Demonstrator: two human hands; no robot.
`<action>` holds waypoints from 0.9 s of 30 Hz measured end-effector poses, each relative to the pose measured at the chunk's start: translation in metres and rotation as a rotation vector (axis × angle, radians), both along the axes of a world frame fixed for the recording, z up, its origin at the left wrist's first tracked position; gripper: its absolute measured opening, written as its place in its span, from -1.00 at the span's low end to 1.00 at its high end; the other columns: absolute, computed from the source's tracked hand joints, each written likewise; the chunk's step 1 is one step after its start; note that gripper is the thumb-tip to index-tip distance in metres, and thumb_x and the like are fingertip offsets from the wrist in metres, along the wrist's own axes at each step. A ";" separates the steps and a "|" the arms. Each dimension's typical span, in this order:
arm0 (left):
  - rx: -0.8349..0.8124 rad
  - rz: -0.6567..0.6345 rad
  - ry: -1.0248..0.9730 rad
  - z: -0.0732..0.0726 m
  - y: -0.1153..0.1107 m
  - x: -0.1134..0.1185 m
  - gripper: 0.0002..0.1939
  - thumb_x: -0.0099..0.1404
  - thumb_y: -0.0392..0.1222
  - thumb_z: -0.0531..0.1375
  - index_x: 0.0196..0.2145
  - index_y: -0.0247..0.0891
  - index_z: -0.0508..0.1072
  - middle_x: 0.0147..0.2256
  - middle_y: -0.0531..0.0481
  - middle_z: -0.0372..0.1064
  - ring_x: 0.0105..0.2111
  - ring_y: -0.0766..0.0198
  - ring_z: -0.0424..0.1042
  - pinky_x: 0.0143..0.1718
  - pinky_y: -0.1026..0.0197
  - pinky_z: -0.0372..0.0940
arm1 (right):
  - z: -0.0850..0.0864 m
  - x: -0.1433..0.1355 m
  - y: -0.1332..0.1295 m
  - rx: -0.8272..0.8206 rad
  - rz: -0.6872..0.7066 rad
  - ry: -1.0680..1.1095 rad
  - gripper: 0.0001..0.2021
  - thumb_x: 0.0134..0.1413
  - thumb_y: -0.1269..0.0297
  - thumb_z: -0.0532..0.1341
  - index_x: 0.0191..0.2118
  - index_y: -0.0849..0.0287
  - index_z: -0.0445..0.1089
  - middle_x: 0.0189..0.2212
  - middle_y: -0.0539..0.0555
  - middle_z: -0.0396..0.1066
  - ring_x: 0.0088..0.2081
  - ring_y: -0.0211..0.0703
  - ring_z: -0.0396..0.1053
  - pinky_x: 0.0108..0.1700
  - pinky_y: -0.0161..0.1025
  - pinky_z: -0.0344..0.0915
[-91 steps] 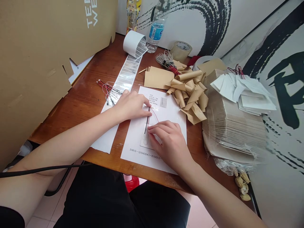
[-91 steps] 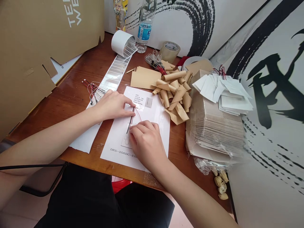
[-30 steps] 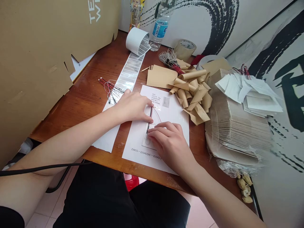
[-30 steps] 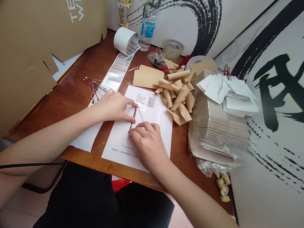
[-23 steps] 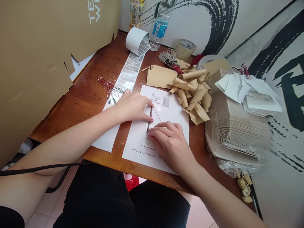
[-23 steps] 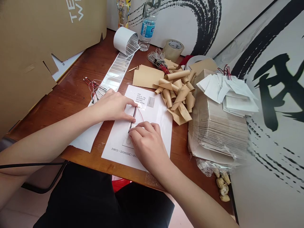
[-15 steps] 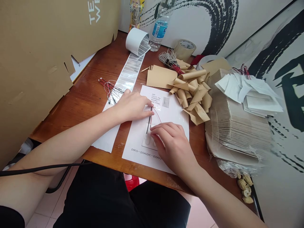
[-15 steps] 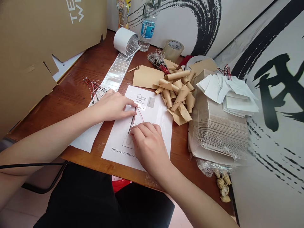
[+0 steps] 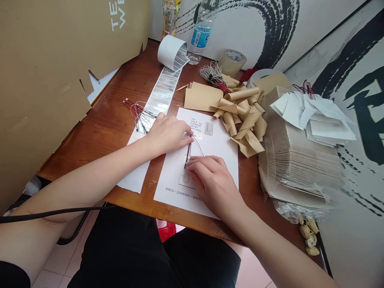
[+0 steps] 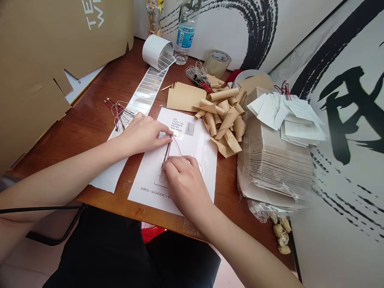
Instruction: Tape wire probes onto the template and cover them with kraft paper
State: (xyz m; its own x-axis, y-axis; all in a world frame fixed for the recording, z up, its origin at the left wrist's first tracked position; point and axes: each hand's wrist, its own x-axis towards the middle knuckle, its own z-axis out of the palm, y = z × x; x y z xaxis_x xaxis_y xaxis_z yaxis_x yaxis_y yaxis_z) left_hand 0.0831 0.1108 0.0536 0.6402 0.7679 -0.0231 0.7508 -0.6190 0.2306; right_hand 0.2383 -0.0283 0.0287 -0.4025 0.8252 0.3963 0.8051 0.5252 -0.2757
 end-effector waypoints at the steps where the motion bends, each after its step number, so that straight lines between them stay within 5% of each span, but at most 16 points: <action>1: 0.008 0.002 -0.007 -0.001 0.000 0.000 -0.64 0.44 0.08 0.16 0.02 -0.04 0.66 -0.18 -0.11 0.65 -0.07 -0.04 0.53 0.06 -0.10 0.13 | 0.000 0.000 0.000 0.004 0.001 -0.003 -0.82 0.35 0.55 0.11 -0.22 0.15 0.37 -0.23 0.12 0.62 -0.06 -0.02 0.59 0.00 -0.05 0.34; 11: 0.043 0.019 -0.046 -0.007 0.004 0.003 -0.70 0.46 -0.06 0.15 -0.05 -0.01 0.69 -0.16 -0.09 0.66 -0.08 -0.02 0.52 0.05 -0.11 0.15 | 0.001 0.000 0.001 0.000 0.001 -0.020 -0.80 0.33 0.58 0.09 -0.23 0.16 0.36 -0.25 0.11 0.63 0.03 0.04 0.59 0.10 0.07 0.35; 27: 0.011 0.027 -0.069 -0.008 0.006 0.004 -0.64 0.40 0.10 0.18 -0.05 -0.07 0.68 -0.14 -0.12 0.65 -0.09 -0.01 0.49 0.09 -0.11 0.14 | -0.003 0.001 0.003 -0.020 0.040 -0.025 -0.79 0.32 0.58 0.07 -0.24 0.16 0.36 -0.26 0.15 0.61 0.00 0.02 0.61 0.17 0.17 0.46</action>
